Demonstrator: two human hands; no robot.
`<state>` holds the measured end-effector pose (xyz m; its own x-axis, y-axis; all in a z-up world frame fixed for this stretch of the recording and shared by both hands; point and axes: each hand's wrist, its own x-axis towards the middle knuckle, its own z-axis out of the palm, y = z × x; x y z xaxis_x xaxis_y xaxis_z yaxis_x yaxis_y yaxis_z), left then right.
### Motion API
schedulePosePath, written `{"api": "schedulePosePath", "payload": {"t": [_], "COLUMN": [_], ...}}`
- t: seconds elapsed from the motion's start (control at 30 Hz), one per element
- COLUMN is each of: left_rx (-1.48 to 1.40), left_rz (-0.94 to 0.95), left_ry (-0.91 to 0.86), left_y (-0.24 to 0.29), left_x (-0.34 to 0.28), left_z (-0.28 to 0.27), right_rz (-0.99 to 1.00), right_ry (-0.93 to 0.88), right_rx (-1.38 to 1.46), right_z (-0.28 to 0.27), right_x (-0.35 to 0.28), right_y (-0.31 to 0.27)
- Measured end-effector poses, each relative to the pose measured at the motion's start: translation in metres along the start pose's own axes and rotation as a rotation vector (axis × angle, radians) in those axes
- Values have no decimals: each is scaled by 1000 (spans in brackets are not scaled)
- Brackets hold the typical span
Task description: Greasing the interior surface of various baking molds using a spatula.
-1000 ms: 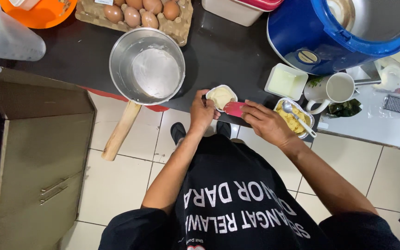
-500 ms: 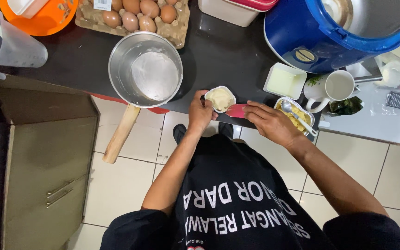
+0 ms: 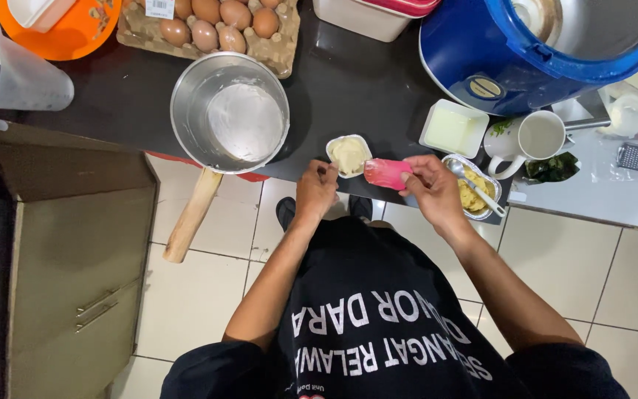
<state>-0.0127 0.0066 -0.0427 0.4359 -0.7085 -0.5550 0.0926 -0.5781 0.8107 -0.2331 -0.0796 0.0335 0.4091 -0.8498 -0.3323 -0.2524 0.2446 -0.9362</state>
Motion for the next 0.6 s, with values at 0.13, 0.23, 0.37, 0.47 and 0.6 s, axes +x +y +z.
{"api": "schedulePosePath", "payload": {"t": [0.13,0.23,0.37,0.47,0.6], "left_rx": [-171,-199,-92,2,-79], "left_rz": [147,91,283,347,325], "left_ry": [65,5,44,91,90], "left_y": [-1,2,7,13,12], "left_x": [5,7,-4,-14,-16], "left_z": [4,3,9,11,17], "right_rz": [48,-61,-47,-115,-96], "right_ry": [25,15,58,78,72], "right_rx": [-110,-186,-519,-622,-750], "right_z": [7,13,19,19,20], "right_x": [6,16,30,39,47], "right_y": [-21,-31,-51,-48,-44]}}
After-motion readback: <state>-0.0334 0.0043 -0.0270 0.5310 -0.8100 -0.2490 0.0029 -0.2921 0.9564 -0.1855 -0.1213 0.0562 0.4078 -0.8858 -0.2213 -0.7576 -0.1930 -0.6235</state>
